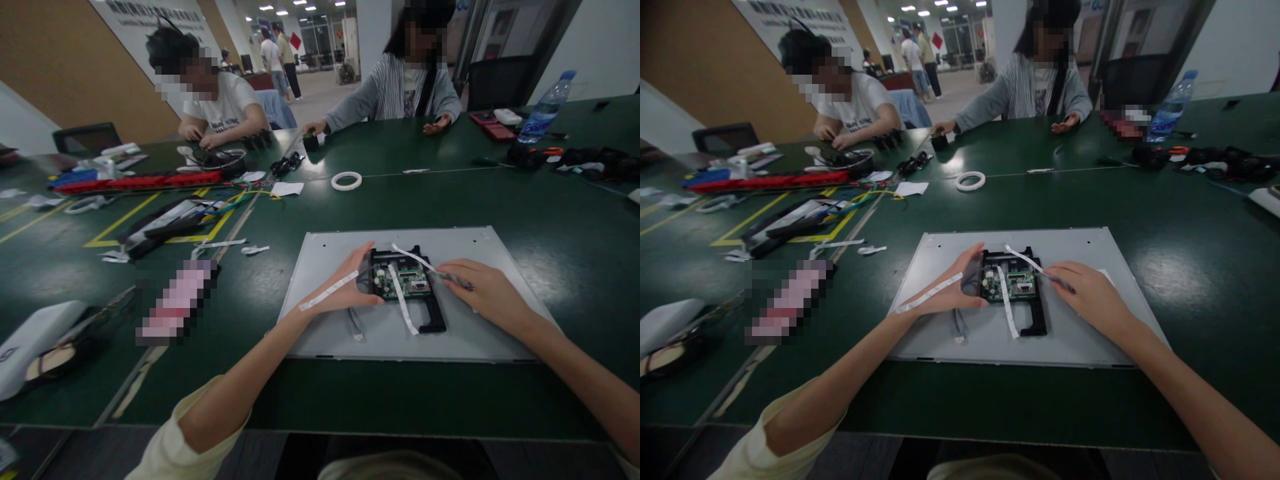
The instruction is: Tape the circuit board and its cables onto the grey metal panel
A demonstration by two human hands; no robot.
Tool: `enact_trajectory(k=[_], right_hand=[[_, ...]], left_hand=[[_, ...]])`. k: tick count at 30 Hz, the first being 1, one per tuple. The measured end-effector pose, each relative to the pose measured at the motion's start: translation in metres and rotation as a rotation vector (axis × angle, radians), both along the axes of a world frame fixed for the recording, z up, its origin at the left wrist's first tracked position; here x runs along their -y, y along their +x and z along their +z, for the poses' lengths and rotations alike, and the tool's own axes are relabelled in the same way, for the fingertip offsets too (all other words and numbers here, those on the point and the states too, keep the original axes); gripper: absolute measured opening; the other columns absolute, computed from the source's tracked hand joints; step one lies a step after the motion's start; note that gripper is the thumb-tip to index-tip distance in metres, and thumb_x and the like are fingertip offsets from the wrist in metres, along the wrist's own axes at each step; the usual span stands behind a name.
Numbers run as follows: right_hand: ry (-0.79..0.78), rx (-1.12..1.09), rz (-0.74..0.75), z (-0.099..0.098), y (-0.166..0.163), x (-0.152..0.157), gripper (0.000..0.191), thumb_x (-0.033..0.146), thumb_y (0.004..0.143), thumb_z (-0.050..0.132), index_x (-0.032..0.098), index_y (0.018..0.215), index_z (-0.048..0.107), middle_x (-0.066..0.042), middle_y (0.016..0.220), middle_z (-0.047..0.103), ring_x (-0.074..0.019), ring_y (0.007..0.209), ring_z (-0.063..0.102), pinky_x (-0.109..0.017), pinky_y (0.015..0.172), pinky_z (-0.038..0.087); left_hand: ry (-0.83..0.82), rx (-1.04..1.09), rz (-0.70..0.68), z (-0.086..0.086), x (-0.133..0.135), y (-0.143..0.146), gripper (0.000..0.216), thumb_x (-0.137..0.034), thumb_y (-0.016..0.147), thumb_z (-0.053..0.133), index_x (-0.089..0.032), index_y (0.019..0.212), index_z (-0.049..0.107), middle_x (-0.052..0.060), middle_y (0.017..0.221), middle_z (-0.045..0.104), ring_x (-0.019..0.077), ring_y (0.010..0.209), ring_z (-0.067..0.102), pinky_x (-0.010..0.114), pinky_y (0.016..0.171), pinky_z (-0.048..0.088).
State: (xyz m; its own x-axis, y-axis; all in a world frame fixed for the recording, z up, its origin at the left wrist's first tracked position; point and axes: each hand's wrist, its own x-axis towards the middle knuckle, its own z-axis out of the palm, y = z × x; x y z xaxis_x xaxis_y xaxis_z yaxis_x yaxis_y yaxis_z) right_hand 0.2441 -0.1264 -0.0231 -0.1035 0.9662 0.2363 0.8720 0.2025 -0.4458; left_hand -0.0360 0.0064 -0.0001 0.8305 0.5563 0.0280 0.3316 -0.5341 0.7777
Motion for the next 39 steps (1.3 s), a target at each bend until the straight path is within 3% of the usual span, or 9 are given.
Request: enact_trajectory(k=[11,16,19,22,28,32,39], right_hand=[[0.138,0.021,-0.006,-0.011,0.004,-0.004,0.025,0.025,0.093,0.045,0.019,0.102,0.067,-0.003,0.107,0.065,-0.0172,0.096,0.061,-0.035,0.089,0.049],[0.142,0.056,-0.008,-0.013,0.005,-0.005,0.023,0.024,0.093,0.046,0.02,0.102,0.067,-0.003,0.106,0.065,-0.0173,0.095,0.061,-0.034,0.087,0.049],[0.144,0.06,-0.011,-0.014,0.005,-0.005,0.022,0.023,0.093,0.047,0.02,0.102,0.067,-0.002,0.106,0.065,-0.0173,0.094,0.061,-0.033,0.085,0.049],[0.144,0.052,-0.01,-0.017,0.006,-0.006,0.021,0.022,0.091,0.048,0.021,0.102,0.066,-0.002,0.105,0.065,-0.0169,0.093,0.061,-0.032,0.084,0.049],[0.14,0.063,-0.004,-0.018,0.006,-0.007,0.021,0.02,0.091,0.049,0.02,0.102,0.067,-0.001,0.106,0.065,-0.016,0.094,0.06,-0.032,0.085,0.049],[0.14,0.108,0.004,-0.018,0.006,-0.006,0.024,0.018,0.091,0.047,0.02,0.104,0.067,-0.002,0.108,0.064,-0.0167,0.096,0.059,-0.034,0.087,0.049],[0.106,0.16,0.082,-0.015,0.007,-0.006,0.028,0.015,0.091,0.045,0.017,0.109,0.066,-0.005,0.112,0.062,-0.0192,0.103,0.056,-0.038,0.092,0.048]], left_hand=[[0.081,0.013,-0.032,-0.006,-0.004,-0.002,0.106,-0.043,0.066,0.075,-0.023,0.148,0.01,0.017,0.15,0.022,0.0379,0.137,0.025,0.058,0.11,0.023],[0.249,-0.043,-0.035,0.002,-0.004,0.0,0.109,-0.052,0.066,0.073,-0.023,0.149,0.008,0.016,0.154,0.011,0.0376,0.141,0.015,0.056,0.112,0.022],[0.399,-0.042,-0.049,0.014,-0.001,0.011,0.087,-0.054,0.078,0.061,-0.023,0.147,0.017,0.012,0.154,0.019,0.0334,0.142,0.014,0.053,0.114,0.018],[0.443,-0.042,-0.106,0.019,0.001,0.031,0.056,-0.045,0.092,0.044,-0.022,0.142,0.029,0.009,0.147,0.037,0.0241,0.137,0.031,0.045,0.113,0.026],[0.494,-0.096,-0.089,-0.003,-0.012,0.061,0.039,-0.037,0.098,0.031,-0.021,0.131,0.046,0.007,0.132,0.055,0.0187,0.121,0.051,0.044,0.111,0.027],[0.504,-0.09,-0.078,-0.017,-0.021,0.063,0.036,-0.033,0.098,0.032,-0.02,0.126,0.051,0.007,0.126,0.06,0.0184,0.116,0.055,0.044,0.107,0.033],[0.447,0.018,-0.056,-0.025,-0.027,0.065,0.031,-0.027,0.096,0.039,-0.019,0.119,0.058,0.005,0.118,0.065,0.0169,0.106,0.061,0.036,0.097,0.044]])
